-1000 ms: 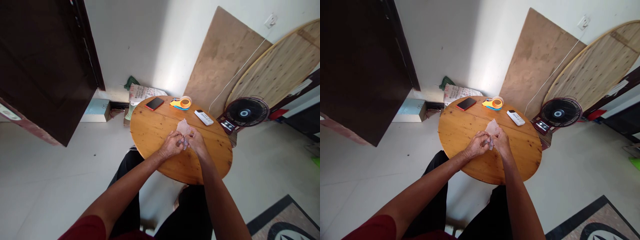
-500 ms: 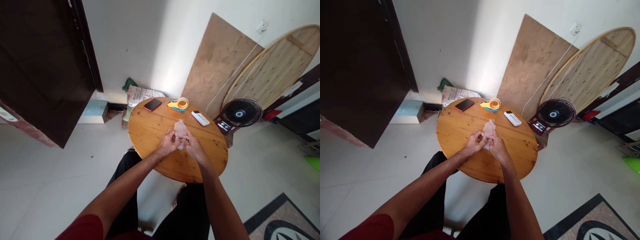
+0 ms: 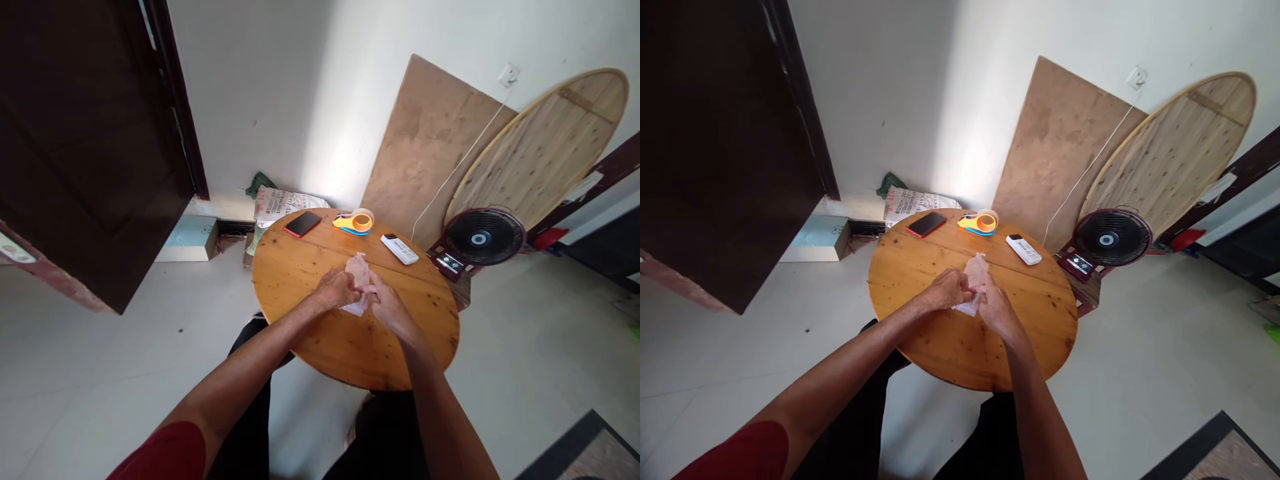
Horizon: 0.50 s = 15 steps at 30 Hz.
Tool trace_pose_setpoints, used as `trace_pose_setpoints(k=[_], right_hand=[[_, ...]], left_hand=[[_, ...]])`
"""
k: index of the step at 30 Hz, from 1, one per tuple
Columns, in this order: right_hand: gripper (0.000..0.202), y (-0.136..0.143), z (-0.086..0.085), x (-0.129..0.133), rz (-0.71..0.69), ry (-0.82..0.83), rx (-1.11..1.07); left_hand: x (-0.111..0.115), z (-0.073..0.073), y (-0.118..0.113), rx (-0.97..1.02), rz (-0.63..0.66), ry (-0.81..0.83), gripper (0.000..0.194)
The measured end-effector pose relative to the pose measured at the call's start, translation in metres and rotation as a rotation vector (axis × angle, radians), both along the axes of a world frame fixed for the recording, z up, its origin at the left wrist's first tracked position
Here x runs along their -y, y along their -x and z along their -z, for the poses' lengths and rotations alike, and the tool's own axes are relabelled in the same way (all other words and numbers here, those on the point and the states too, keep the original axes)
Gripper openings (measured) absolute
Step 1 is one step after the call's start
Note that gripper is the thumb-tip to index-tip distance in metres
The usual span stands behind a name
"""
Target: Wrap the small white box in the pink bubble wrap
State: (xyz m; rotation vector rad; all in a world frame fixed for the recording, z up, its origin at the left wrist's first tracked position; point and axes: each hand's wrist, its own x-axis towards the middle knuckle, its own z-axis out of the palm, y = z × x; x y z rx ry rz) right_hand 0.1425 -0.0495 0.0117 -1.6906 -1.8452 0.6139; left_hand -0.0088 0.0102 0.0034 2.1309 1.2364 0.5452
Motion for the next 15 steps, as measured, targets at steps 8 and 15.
trace_pose_setpoints(k=[8, 15], right_hand=[[0.039, -0.038, 0.007, -0.021, 0.179, -0.08, -0.339], [0.038, -0.056, 0.01, -0.066, -0.094, -0.249, 0.156]], left_hand=[[-0.002, 0.027, 0.001, 0.204, 0.066, -0.102, 0.009], [0.0, 0.044, -0.003, 0.294, 0.099, -0.346, 0.005]])
